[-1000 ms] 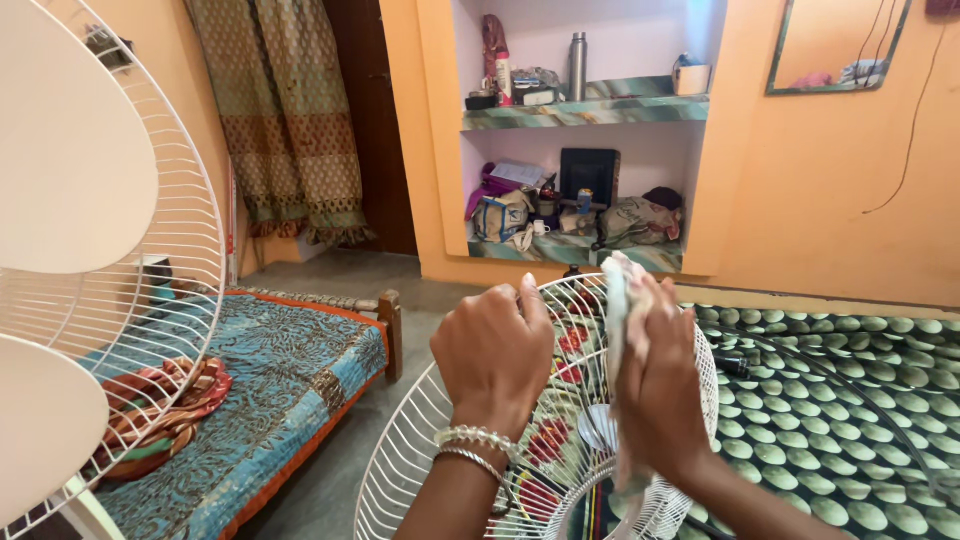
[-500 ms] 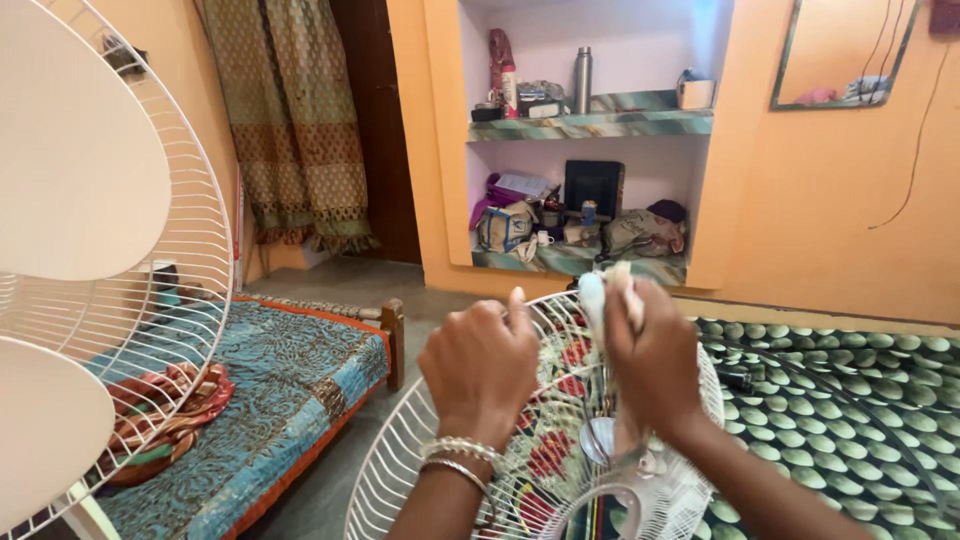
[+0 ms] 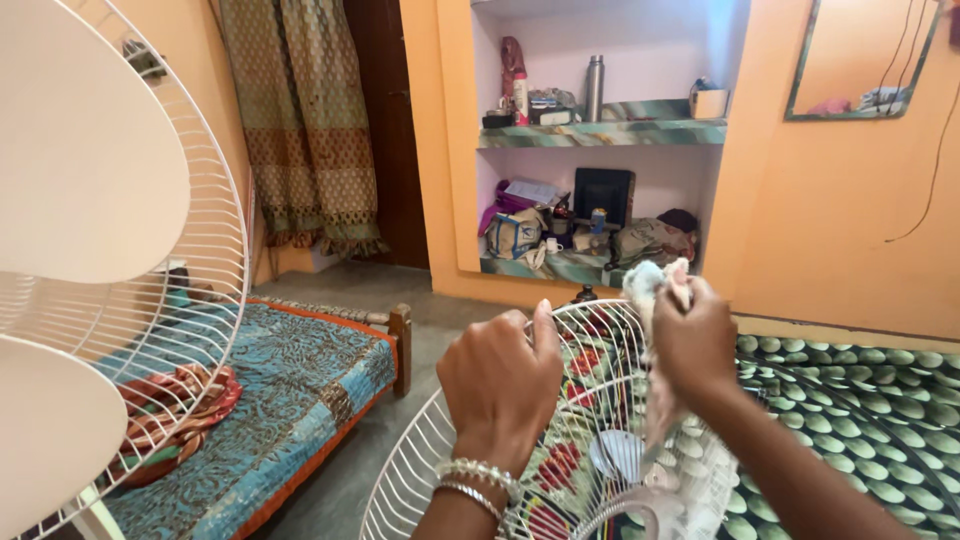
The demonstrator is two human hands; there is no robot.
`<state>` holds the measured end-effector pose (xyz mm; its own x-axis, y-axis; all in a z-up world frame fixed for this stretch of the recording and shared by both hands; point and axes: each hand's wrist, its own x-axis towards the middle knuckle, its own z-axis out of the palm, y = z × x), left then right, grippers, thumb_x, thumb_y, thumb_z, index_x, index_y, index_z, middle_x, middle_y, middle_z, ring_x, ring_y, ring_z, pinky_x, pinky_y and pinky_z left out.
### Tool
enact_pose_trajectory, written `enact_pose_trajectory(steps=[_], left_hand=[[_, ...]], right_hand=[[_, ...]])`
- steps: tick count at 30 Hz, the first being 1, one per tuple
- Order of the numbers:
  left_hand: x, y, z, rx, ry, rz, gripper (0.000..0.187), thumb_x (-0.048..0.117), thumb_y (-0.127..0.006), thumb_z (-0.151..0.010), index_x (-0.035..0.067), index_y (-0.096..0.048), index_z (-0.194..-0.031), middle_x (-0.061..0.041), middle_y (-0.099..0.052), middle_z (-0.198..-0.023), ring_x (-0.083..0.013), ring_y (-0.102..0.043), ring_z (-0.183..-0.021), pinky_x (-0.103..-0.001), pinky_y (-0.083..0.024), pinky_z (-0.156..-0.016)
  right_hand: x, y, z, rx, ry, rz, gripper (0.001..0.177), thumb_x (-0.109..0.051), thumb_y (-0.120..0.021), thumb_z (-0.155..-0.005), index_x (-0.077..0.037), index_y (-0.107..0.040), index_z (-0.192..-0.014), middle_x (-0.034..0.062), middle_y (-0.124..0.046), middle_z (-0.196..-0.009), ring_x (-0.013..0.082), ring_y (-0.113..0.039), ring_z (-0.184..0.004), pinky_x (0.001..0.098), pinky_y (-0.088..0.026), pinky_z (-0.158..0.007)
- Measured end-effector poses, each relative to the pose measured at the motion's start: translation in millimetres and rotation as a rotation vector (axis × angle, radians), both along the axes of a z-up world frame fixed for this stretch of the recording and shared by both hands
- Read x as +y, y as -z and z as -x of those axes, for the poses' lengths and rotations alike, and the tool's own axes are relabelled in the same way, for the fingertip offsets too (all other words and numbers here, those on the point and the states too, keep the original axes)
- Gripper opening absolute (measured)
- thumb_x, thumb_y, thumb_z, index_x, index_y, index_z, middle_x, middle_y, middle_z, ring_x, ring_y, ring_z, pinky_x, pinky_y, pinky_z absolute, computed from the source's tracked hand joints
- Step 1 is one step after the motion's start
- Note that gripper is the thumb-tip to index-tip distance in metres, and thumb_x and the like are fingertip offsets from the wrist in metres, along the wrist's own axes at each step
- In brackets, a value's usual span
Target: The person wipes the front grill of a standing electric fan with a cloth. They hold the grill with one hand and rub the cloth over the metal bars and central hub repeatedly, cleaning the surface.
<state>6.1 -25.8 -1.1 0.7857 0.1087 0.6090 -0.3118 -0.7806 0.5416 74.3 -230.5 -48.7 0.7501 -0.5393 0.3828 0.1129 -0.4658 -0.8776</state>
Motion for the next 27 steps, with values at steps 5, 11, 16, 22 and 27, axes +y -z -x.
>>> enact_pose_trajectory(steps=[5,11,16,22,27], left_hand=[[0,-7,11,0.057,0.019,0.004,0.05,0.044,-0.054,-0.095,0.006,-0.075,-0.07,-0.022,-0.07,-0.067,-0.0397,-0.071,-0.066,-0.051,-0.055,-0.065],[13,-12,18,0.181,-0.009,0.113,0.053,0.052,-0.055,-0.09,0.01,-0.076,-0.065,-0.018,-0.071,-0.066,-0.037,-0.071,-0.064,-0.053,-0.053,-0.062],[35,0,16,0.347,-0.054,0.18,0.064,0.057,-0.05,-0.093,0.006,-0.076,-0.063,-0.019,-0.072,-0.063,-0.0362,-0.072,-0.063,-0.05,-0.051,-0.064],[17,20,2,0.203,-0.006,0.127,0.051,0.047,-0.044,-0.093,0.011,-0.077,-0.079,-0.024,-0.071,-0.075,-0.0462,-0.069,-0.078,-0.059,-0.051,-0.074],[1,14,-17,0.206,0.044,0.1,0.058,0.043,-0.042,-0.098,0.002,-0.075,-0.073,-0.027,-0.071,-0.081,-0.048,-0.07,-0.082,-0.059,-0.052,-0.08]], right_hand=[[-44,-10,-19,0.073,-0.239,0.049,0.03,-0.021,-0.061,-0.093,0.005,-0.073,-0.095,0.0128,-0.07,-0.079,0.0165,-0.059,-0.066,0.036,-0.048,-0.063],[-52,-17,-11,0.026,-0.394,-0.001,0.028,-0.022,-0.066,-0.088,0.005,-0.075,-0.092,0.009,-0.072,-0.075,0.0149,-0.061,-0.064,0.0348,-0.049,-0.06],[-7,-55,22,0.115,-0.211,0.139,0.025,-0.026,-0.066,-0.092,-0.003,-0.075,-0.097,0.0127,-0.072,-0.072,0.0211,-0.06,-0.054,0.0383,-0.049,-0.053],[78,-65,46,-0.115,-0.262,0.455,0.026,-0.026,-0.062,-0.096,-0.004,-0.074,-0.102,0.0165,-0.074,-0.076,0.0297,-0.071,-0.063,0.0408,-0.056,-0.061],[93,-44,45,-0.493,-0.25,0.451,0.032,-0.009,-0.063,-0.085,-0.001,-0.065,-0.117,0.0215,-0.073,-0.106,0.0379,-0.072,-0.094,0.0453,-0.055,-0.081]])
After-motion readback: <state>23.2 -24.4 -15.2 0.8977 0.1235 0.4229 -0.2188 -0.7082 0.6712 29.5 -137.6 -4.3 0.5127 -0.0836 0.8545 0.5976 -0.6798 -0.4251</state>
